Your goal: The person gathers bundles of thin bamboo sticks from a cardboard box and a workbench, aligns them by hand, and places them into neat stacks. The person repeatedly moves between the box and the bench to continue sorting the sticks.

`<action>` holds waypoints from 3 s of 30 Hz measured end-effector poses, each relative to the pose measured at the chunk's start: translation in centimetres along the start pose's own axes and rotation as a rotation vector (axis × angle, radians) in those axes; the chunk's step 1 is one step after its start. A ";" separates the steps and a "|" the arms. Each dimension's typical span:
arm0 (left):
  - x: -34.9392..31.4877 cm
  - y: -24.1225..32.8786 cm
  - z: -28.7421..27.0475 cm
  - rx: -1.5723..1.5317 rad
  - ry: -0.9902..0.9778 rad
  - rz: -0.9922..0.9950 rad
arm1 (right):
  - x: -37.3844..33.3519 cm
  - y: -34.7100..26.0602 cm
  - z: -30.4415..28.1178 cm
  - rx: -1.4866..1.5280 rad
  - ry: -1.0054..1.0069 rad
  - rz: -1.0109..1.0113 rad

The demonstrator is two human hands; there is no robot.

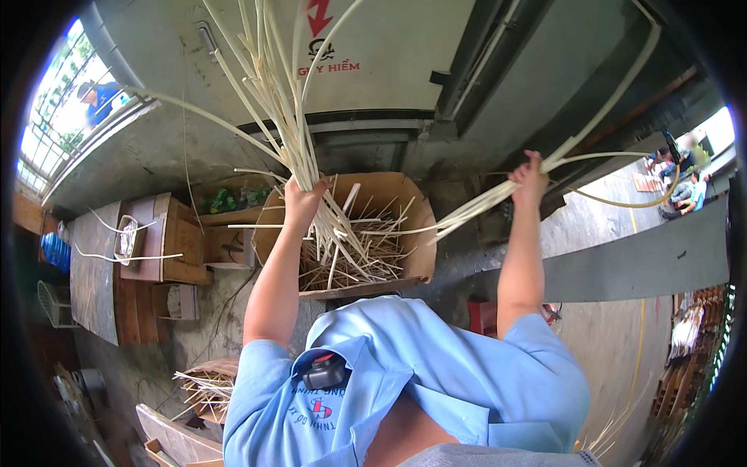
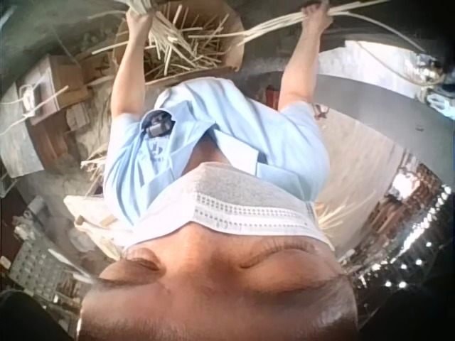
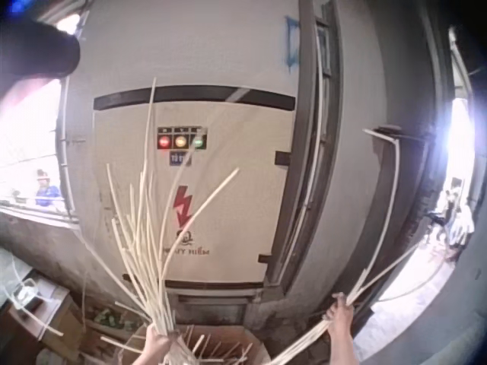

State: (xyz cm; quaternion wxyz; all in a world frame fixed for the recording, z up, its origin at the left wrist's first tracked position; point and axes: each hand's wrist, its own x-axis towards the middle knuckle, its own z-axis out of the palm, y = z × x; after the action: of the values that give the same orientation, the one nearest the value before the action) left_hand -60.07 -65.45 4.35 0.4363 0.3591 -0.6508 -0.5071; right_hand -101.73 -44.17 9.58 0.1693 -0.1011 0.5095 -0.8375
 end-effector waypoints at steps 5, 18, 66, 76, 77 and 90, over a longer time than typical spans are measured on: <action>-0.1 0.3 -1.8 -0.052 0.027 -0.002 | 1.1 -7.6 -0.8 -0.131 -0.101 -0.079; -0.8 6.9 -0.5 -0.192 -0.006 -0.015 | -10.2 6.7 8.4 -0.565 -0.744 0.116; -1.3 14.5 -8.4 -0.723 -0.367 0.407 | -3.6 10.9 8.6 -0.112 -0.552 0.049; 1.9 13.5 -6.3 -0.736 0.030 0.301 | -10.5 7.9 12.8 -0.129 -0.895 0.240; 1.9 13.7 -6.5 -0.744 0.030 0.302 | -10.6 7.4 13.1 -0.127 -0.901 0.271; 0.6 12.4 -5.2 -0.889 -0.034 0.146 | -16.3 4.6 21.4 -0.608 -1.300 -0.041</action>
State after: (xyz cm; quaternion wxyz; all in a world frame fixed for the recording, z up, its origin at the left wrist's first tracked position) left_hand -55.75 -64.95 17.12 0.5719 0.0815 -0.4004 -0.7113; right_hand -78.61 -57.33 15.42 0.3872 -0.6318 0.5143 -0.4318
